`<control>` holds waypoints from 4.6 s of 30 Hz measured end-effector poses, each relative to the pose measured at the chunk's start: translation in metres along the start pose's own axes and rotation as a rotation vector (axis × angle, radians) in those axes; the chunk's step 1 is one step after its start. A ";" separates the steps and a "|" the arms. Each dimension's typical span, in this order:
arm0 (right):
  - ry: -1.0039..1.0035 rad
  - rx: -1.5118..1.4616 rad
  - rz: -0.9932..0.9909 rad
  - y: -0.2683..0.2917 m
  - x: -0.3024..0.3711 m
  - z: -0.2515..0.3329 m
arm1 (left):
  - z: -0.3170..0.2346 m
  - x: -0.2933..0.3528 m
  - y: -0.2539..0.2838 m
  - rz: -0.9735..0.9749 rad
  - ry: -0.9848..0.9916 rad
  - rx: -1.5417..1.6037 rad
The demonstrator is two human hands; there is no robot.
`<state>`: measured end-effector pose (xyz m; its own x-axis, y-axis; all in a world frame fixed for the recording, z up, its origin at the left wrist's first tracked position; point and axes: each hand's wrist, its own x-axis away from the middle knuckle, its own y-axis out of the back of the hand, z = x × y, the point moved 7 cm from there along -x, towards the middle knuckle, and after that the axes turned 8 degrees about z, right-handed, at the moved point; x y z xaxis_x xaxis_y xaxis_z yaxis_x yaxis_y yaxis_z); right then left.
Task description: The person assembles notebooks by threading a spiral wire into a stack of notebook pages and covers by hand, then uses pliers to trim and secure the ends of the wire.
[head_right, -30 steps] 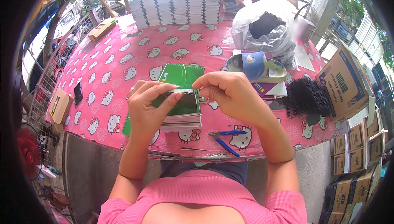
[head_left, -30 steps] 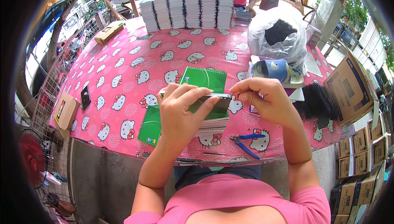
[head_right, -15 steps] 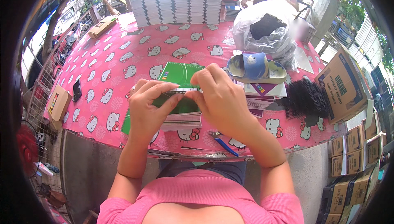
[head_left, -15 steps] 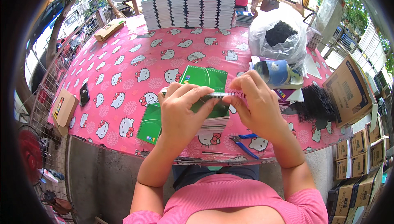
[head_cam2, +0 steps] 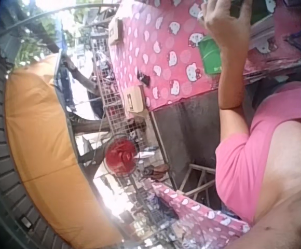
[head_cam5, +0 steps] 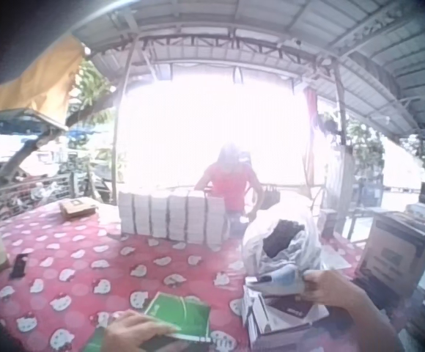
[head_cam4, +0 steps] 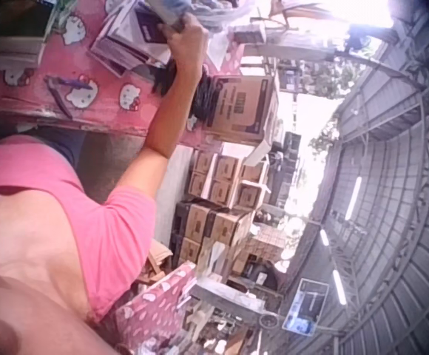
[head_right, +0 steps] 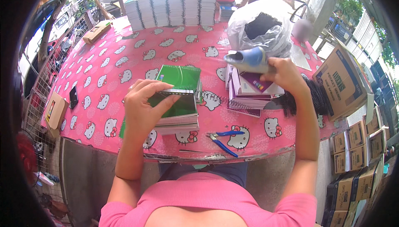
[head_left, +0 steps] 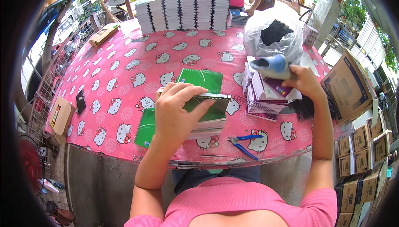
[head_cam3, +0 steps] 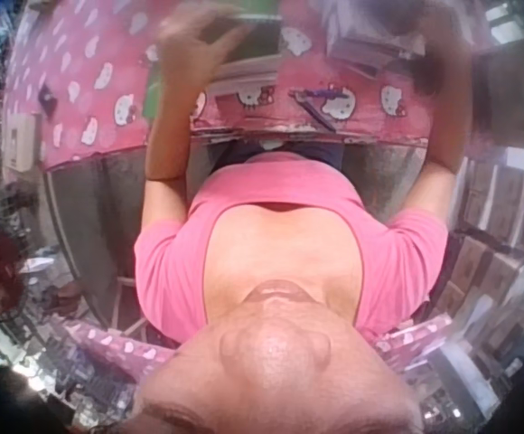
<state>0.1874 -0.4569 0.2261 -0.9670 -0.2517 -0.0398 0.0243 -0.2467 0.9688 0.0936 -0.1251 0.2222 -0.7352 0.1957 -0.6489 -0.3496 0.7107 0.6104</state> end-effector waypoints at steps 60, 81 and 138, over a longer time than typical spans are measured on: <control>0.271 0.423 -0.657 -0.021 0.035 0.075 | 0.001 0.059 0.000 -0.090 -0.059 0.270; 0.404 -0.521 -0.143 -0.102 0.109 0.165 | -0.005 0.065 -0.019 -0.193 -0.099 0.226; 0.220 -1.125 -0.265 -0.085 0.016 0.136 | 0.068 0.036 0.021 -0.180 0.352 0.561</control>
<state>0.1350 -0.3124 0.1762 -0.9135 -0.1976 -0.3556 0.1461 -0.9751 0.1667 0.0994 -0.0573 0.1806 -0.8721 -0.1223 -0.4737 -0.2004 0.9726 0.1177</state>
